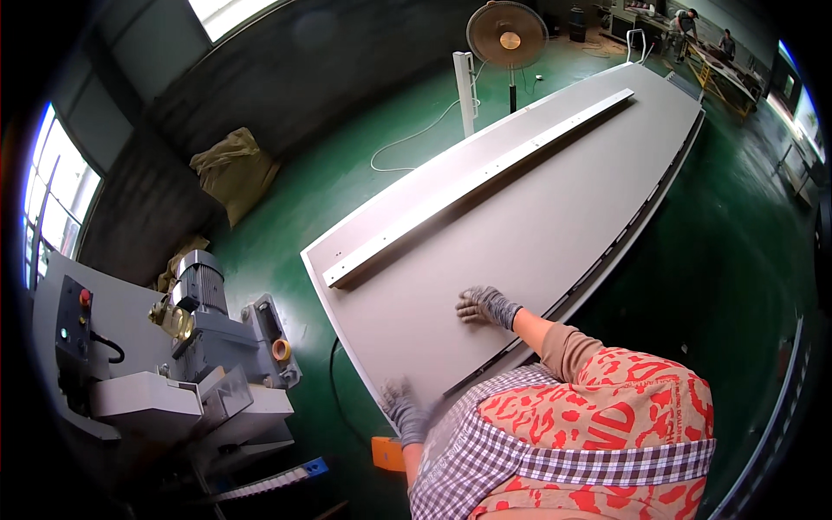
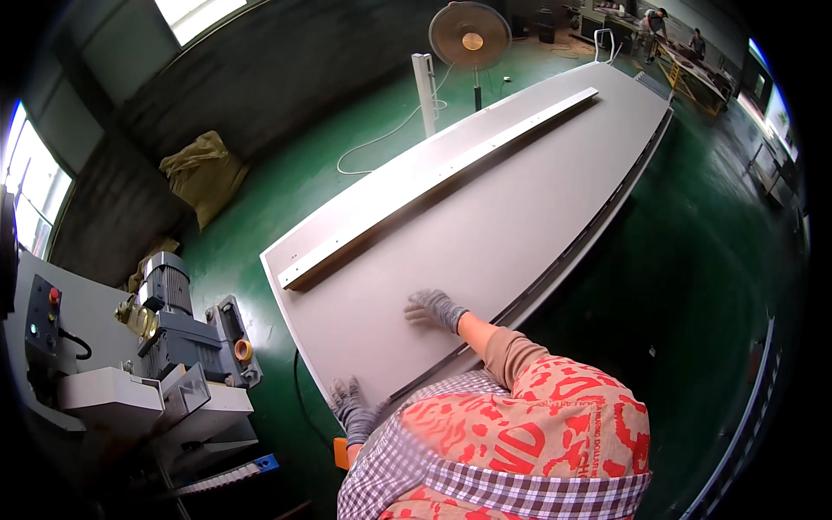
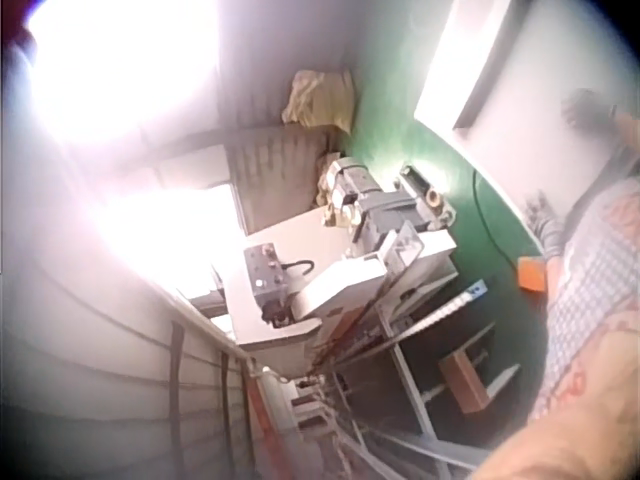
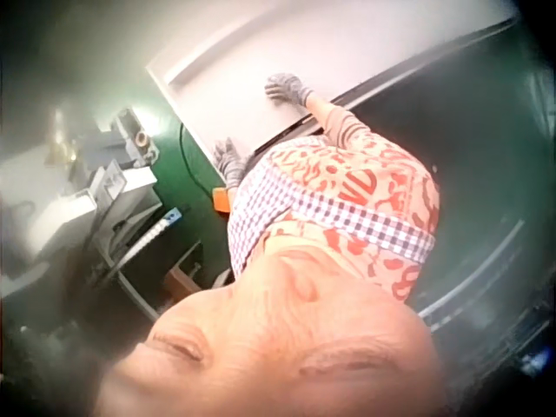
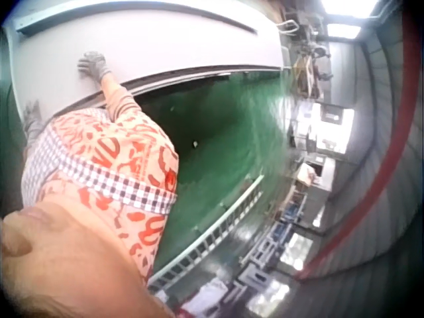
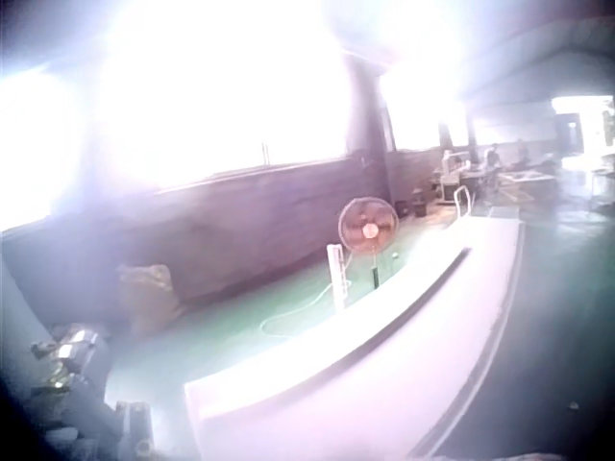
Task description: The person lifts white boards and feeds them one at a time into the intake of an industrial edge-banding machine.
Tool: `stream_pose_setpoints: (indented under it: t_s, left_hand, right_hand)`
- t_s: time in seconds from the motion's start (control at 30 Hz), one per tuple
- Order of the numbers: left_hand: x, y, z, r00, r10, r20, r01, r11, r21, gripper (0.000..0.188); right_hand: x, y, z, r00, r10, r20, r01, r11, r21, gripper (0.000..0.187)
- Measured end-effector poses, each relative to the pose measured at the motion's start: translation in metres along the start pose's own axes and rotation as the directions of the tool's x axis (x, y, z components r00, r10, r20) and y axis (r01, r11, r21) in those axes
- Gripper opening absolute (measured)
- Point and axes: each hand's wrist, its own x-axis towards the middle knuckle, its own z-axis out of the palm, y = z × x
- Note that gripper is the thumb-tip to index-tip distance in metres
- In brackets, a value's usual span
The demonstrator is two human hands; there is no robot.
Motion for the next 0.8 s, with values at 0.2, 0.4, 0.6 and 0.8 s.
stream_pose_setpoints:
  t_s: [0.2,0.4,0.6,0.8]
  left_hand:
    - [-0.002,0.008,-0.016,0.99,-0.087,0.109,0.089,0.996,-0.015,0.117]
    - [0.004,0.01,-0.016,0.983,-0.114,0.145,0.112,0.993,0.026,0.116]
    - [0.007,0.013,-0.027,0.955,-0.173,0.243,0.163,0.985,0.059,0.115]
    - [0.016,0.01,-0.02,0.922,-0.232,0.309,0.208,0.972,0.108,0.123]
  right_hand:
    - [0.017,-0.075,-0.013,0.618,-0.779,0.104,0.081,-0.068,-0.994,0.059]
    - [0.065,-0.185,-0.017,0.786,-0.601,-0.147,-0.386,-0.291,-0.875,0.085]
    - [0.124,-0.256,0.004,0.841,-0.54,-0.044,-0.407,-0.575,-0.71,0.065]
    - [0.153,-0.307,-0.004,0.843,-0.448,-0.298,-0.525,-0.559,-0.642,0.058]
